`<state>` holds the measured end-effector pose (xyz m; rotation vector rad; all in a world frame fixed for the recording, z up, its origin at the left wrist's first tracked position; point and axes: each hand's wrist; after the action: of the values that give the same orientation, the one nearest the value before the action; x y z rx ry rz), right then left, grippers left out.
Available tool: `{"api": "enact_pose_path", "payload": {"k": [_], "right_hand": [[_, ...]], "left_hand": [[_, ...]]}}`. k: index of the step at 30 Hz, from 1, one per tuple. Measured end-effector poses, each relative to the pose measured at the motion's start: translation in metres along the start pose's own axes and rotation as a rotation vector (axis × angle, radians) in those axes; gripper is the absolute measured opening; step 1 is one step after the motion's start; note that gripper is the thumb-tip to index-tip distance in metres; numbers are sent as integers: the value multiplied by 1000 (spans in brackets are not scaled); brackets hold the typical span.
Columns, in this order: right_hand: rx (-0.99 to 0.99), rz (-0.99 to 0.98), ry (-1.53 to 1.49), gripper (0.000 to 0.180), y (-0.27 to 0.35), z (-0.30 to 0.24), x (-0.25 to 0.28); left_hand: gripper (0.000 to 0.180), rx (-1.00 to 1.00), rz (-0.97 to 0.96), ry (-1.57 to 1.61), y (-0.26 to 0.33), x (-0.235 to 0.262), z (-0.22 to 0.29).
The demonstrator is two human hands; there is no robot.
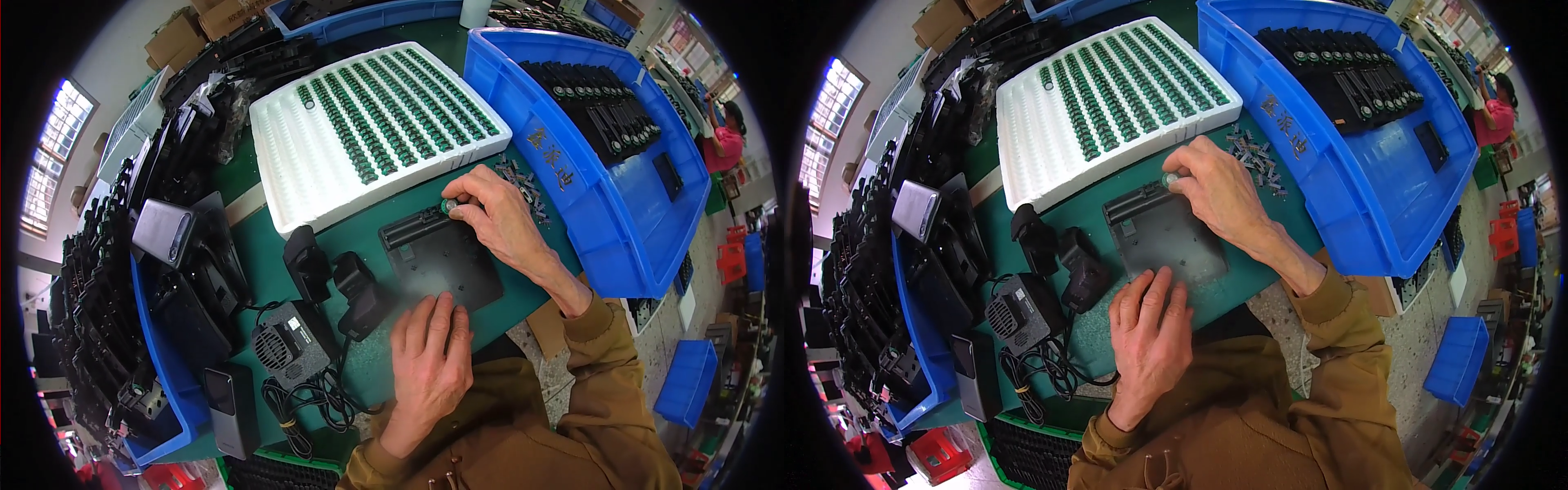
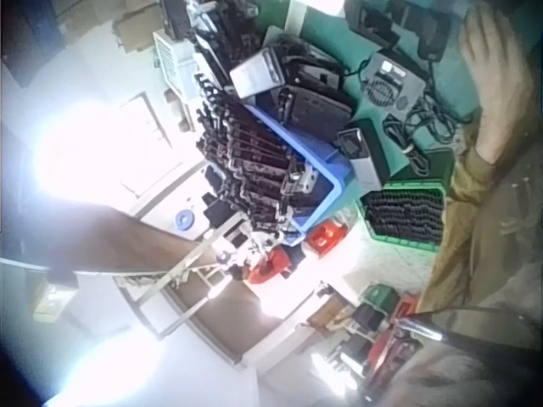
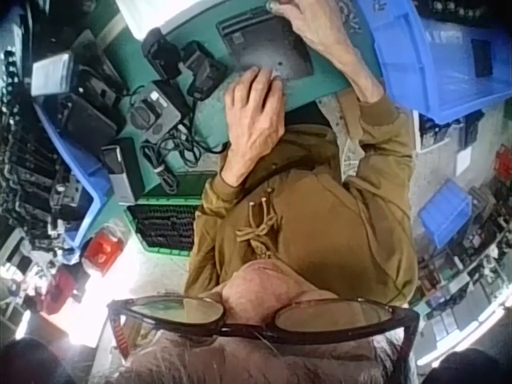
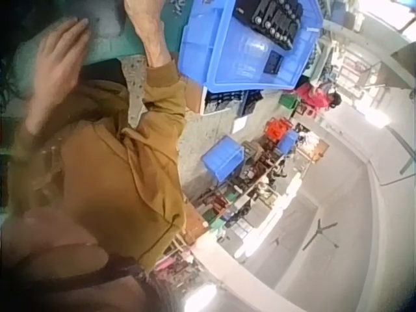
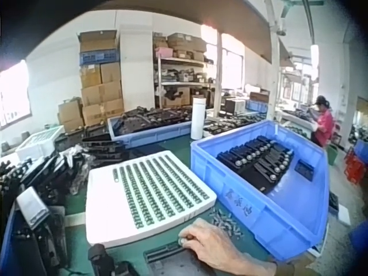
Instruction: The person assembles small electronic components into plastic housings by hand, taking the components from a foam tray and the housings from a storage crate on a factory workbench.
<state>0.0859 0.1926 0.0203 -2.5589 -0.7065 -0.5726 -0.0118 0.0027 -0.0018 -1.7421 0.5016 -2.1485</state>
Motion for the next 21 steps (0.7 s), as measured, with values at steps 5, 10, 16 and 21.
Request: {"api": "enact_pose_path", "payload": {"k": [5, 10, 16, 21], "right_hand": [[109, 7, 51, 12, -1, 1, -1], [116, -40, 133, 14, -3, 0, 4], [76, -80, 157, 16, -4, -8, 5], [138, -75, 188, 15, -11, -5, 8]], "left_hand": [[31, -17, 5, -17, 0, 0, 0], [31, -18, 3, -11, 0, 0, 0], [33, 10, 0, 9, 0, 0, 1], [33, 7, 1, 7, 0, 0, 2]]}}
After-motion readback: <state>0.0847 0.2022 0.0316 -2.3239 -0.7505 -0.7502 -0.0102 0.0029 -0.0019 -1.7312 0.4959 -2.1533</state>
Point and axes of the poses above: each hand's wrist, its own y-axis away from the middle knuckle, its own x-axis out of the back of the hand, z = x × y, and after that the axes turned 15 degrees about -y, right-handed
